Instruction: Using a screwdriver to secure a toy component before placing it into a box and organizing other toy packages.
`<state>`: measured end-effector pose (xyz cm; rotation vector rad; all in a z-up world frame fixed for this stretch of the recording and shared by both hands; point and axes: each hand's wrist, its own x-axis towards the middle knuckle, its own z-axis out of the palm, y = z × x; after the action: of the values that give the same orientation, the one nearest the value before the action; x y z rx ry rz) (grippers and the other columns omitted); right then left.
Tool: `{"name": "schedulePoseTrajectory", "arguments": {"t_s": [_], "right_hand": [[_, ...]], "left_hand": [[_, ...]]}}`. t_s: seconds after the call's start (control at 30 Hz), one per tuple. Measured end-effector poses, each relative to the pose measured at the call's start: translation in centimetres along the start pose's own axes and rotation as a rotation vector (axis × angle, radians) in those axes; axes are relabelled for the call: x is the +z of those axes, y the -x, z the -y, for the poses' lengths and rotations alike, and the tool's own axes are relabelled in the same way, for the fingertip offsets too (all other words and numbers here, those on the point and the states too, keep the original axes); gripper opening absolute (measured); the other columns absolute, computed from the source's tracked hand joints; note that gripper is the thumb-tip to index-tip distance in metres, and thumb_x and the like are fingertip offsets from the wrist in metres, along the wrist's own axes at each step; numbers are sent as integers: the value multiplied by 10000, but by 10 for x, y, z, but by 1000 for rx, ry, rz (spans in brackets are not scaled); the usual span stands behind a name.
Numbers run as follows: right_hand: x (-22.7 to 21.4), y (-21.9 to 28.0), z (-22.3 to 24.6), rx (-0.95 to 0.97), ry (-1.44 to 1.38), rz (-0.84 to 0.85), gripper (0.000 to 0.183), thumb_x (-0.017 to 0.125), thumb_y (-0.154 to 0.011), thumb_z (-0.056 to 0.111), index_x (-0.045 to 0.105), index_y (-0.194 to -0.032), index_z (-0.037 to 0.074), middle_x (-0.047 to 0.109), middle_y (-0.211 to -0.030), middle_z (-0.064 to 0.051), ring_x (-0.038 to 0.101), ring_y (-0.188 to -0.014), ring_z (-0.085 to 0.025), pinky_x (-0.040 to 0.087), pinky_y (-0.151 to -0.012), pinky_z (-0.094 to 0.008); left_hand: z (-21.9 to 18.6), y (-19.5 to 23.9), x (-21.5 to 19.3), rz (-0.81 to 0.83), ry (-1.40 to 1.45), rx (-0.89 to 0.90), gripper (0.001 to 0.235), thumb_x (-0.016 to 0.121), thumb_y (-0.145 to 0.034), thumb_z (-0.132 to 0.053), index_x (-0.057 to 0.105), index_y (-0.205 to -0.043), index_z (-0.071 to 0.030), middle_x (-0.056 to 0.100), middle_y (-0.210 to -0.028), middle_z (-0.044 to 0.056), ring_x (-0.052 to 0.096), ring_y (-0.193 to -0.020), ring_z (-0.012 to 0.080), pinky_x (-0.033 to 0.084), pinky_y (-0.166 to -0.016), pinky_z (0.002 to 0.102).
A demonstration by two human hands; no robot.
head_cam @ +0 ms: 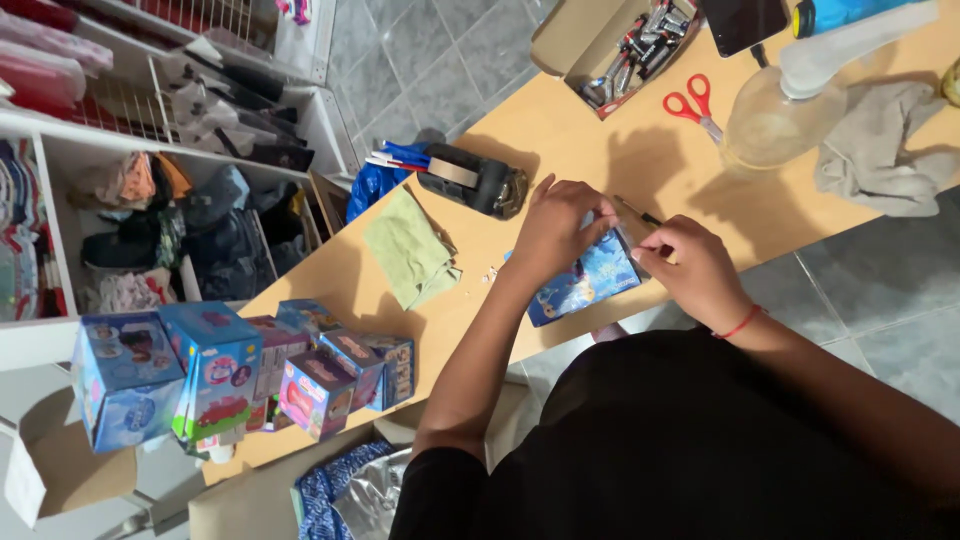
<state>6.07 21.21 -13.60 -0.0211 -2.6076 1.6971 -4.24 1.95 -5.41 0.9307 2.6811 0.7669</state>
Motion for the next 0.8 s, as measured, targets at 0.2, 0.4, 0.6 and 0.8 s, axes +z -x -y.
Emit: {"name": "schedulePoseTrajectory", "arguments": {"t_s": [0.2,0.4,0.6,0.8], "right_hand": [[32,3,-24,107,70,-95,182,796,-869,264,743,-944,107,688,-918,-138,704,-903,-387,577,-787,-492],[43,6,-27,195,143,-139,220,783,-882,334,744,-953,129,689,-923,-103,715,-909,-351,589,-813,-475],[59,8,-35,155,215,-273,221,805,-867,307,740,-943,109,668,-878,-98,716,-868,-351,598,-750,-473],[64,11,-30,132,306,-331,211,818,-859,300,725,-923,121,656,-867,-61,719,-854,-291,603,-736,-421]], "left_hand": [[44,-4,25,18,110,76,128,762,-887,-268,718,-935,-158,702,-871,81,695,-945,374,507,-976,604],[49,-7,29,24,146,93,139,764,-880,-269,717,-933,-150,677,-844,85,696,-890,371,552,-882,534],[62,-7,39,4,176,92,144,765,-886,-274,721,-947,-152,681,-882,82,700,-910,359,576,-837,462],[73,-5,49,-21,165,105,137,765,-882,-283,718,-941,-168,677,-886,62,703,-912,338,581,-831,453]]}}
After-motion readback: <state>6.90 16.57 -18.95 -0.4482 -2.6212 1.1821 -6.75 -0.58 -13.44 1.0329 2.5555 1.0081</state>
